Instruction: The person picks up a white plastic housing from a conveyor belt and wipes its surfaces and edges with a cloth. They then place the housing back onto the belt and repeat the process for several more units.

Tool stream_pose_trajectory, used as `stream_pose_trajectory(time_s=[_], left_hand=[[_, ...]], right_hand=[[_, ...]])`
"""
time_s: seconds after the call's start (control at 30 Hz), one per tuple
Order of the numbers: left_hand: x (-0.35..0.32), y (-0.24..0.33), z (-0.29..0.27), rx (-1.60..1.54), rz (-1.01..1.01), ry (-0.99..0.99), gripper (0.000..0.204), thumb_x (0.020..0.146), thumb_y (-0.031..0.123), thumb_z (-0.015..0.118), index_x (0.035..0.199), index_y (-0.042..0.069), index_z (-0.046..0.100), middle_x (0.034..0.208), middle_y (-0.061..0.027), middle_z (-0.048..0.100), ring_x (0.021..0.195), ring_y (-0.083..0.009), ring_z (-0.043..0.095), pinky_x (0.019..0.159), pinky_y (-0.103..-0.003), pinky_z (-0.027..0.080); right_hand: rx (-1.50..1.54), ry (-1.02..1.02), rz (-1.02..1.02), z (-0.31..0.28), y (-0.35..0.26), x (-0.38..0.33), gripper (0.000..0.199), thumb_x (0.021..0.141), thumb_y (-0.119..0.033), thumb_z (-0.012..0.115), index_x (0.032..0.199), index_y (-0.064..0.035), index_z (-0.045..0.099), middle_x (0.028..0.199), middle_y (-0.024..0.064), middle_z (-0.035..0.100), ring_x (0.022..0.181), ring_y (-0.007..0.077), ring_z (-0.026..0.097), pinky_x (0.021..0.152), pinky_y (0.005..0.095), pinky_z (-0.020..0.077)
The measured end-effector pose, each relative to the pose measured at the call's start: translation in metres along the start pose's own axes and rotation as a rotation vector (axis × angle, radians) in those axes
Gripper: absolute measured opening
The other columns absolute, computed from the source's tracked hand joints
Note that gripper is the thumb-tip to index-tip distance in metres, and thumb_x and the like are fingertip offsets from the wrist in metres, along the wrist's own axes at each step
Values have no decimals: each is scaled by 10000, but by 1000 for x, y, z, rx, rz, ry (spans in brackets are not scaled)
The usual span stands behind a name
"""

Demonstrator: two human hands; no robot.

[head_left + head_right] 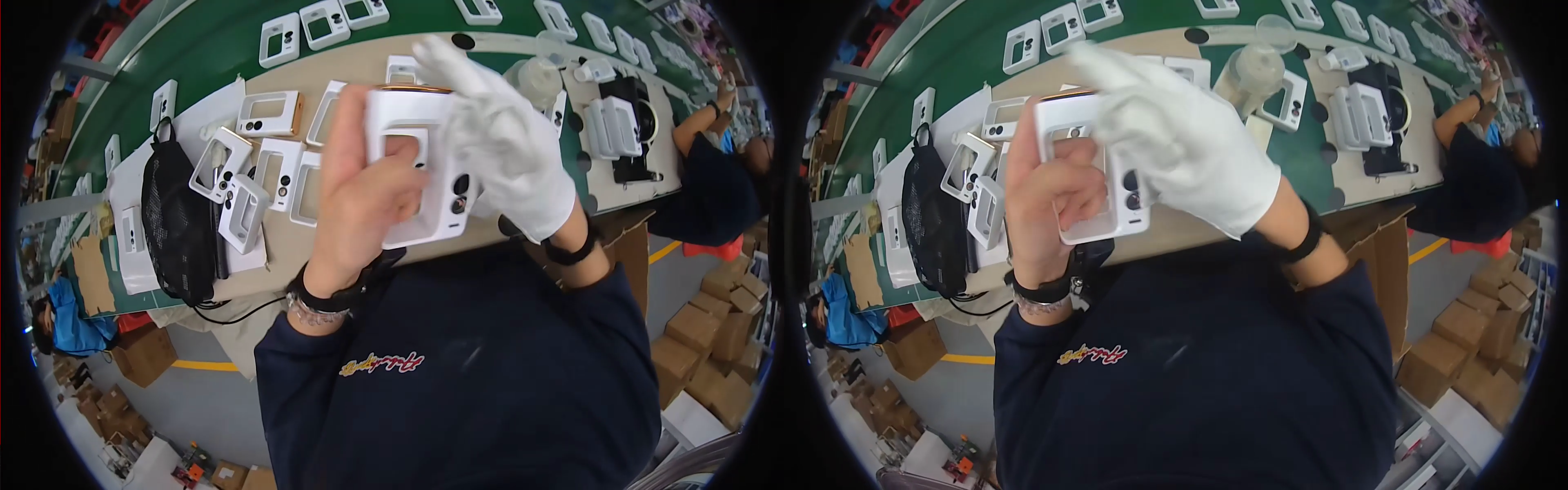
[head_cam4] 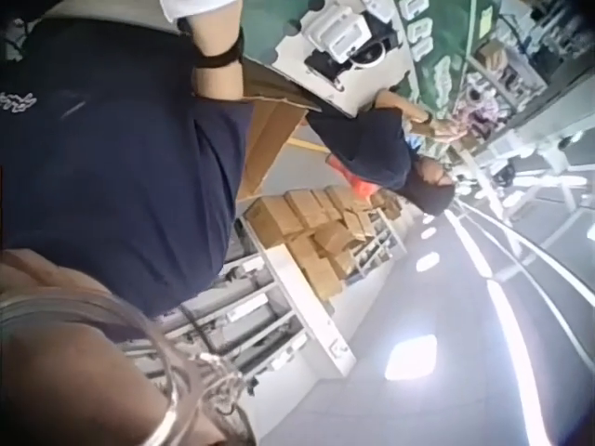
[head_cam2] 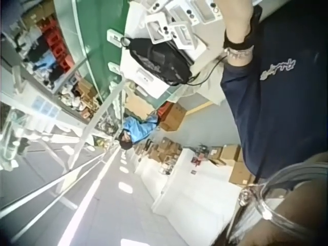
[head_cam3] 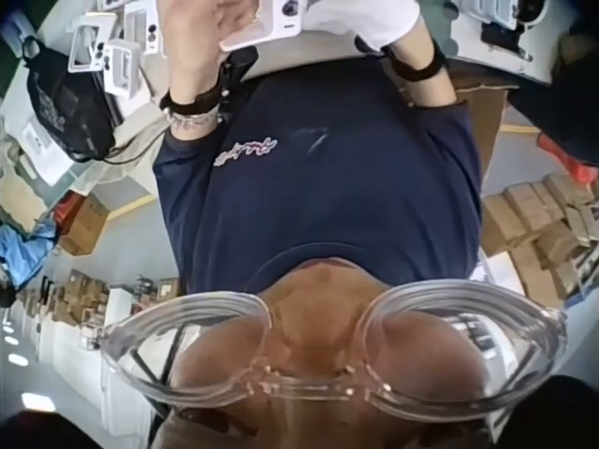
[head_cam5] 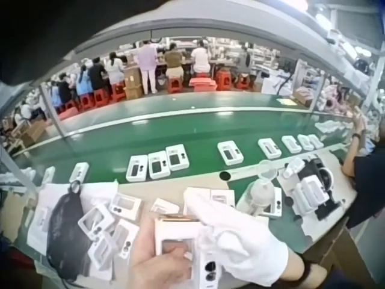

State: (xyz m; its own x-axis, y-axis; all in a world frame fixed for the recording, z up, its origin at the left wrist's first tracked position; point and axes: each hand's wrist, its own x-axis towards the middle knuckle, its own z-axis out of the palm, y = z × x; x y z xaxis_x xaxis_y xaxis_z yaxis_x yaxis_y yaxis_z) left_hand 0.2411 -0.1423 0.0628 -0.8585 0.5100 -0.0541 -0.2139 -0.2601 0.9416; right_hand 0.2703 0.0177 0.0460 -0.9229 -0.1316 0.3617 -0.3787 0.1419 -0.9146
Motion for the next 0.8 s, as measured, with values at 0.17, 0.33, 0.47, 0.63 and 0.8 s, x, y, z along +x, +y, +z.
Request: stream_pose_trajectory(time_s=[0.17,0.33,0.47,0.63,0.8], left_hand=[[13,-30,6,-505,413,196,314,721,-26,411,1033,-30,443,621,-18,406,461,-86,377,391,-205,298],[30,-49,32,-197,595,487,247,775,10,453,1019,-25,445,709,-58,484,554,-94,452,480,-206,366],[31,-65,49,-14,651,452,220,816,52,454,1024,-17,459,829,-85,518,699,-116,506,602,-209,405],[18,-57,45,-192,255,319,294,826,98,470,1098,-6,432,1022,-108,501,909,-176,506,777,-267,411],[22,-33,30,-678,-98,112,402,866,283,420,1163,13,393,1035,-124,506,931,-202,491,827,-312,385]], right_hand=[[-763,179,-175,41,21,-28,379,842,-93,365,1203,21,352,1191,166,407,1026,239,436,882,336,347],[-445,578,-36,76,23,-40,403,841,-126,392,1214,17,339,1132,190,424,997,267,432,885,330,334],[-589,610,-73,47,30,-23,414,808,-157,456,1173,17,367,1097,176,444,928,261,464,832,330,363],[-750,623,-121,19,35,-6,435,767,-196,536,1122,16,403,1053,159,469,841,254,504,766,329,399],[-67,646,-94,24,56,-30,495,680,-93,577,1125,30,398,926,154,511,788,251,528,647,319,441]])
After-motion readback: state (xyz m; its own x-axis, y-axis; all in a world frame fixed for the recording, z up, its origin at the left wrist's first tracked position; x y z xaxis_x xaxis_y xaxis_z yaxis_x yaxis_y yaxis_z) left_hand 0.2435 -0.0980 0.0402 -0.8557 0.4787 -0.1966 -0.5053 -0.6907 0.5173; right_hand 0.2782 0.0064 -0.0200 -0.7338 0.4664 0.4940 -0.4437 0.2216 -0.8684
